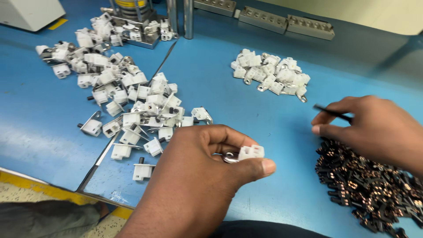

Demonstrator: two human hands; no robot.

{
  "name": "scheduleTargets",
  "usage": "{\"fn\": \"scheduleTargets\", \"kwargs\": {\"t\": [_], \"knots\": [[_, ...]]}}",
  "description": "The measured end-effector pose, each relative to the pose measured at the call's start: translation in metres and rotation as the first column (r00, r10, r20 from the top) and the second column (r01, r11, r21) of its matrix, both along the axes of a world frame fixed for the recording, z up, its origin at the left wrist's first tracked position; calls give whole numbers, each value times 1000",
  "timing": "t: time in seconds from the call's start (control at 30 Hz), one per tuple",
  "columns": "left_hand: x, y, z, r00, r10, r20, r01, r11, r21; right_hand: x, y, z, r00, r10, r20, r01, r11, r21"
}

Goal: The person uses tweezers to insert small metal pins into white plastic electrical connectors. They repeatedly pick up a connector, insert a pin, and place the finished unit into a growing pile on the table.

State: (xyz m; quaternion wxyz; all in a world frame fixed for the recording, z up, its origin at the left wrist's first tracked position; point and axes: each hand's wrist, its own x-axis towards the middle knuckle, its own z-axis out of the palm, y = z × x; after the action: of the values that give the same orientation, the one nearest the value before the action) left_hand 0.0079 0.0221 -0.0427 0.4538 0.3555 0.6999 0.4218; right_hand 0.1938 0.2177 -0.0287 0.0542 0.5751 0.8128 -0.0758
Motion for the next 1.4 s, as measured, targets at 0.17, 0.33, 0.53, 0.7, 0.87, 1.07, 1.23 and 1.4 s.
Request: {"fn": "scheduleTargets", "kwargs": {"t": [0.17,0.33,0.53,0.7,0.87,1.07,1.23,1.4], "knots": [[4,3,6,998,42,37,-45,996,82,-1,-34,11,495,-207,-844,-123,945,-304],[-3,5,15,994,55,99,-61,996,60,-14,-81,1,534,60,-843,-114,993,-1],[-3,11,21,995,79,61,-81,996,36,-10,-96,11,526,436,-730,-373,890,262],[3,12,25,997,62,42,-68,988,135,-1,-68,34,522,194,-831,-397,917,-36],[0,11,30,992,106,-65,-105,994,28,-7,-32,39,250,-250,-935,-276,908,-316],[3,8,39,987,117,-114,-114,993,34,-28,-51,40,77,57,-995,-399,917,22],[2,11,44,984,101,-149,-122,983,-138,-60,-86,51,213,265,-941,-435,888,151],[2,14,35,990,85,-112,-81,996,37,-51,-109,37,379,570,-729,-458,800,388]]}}
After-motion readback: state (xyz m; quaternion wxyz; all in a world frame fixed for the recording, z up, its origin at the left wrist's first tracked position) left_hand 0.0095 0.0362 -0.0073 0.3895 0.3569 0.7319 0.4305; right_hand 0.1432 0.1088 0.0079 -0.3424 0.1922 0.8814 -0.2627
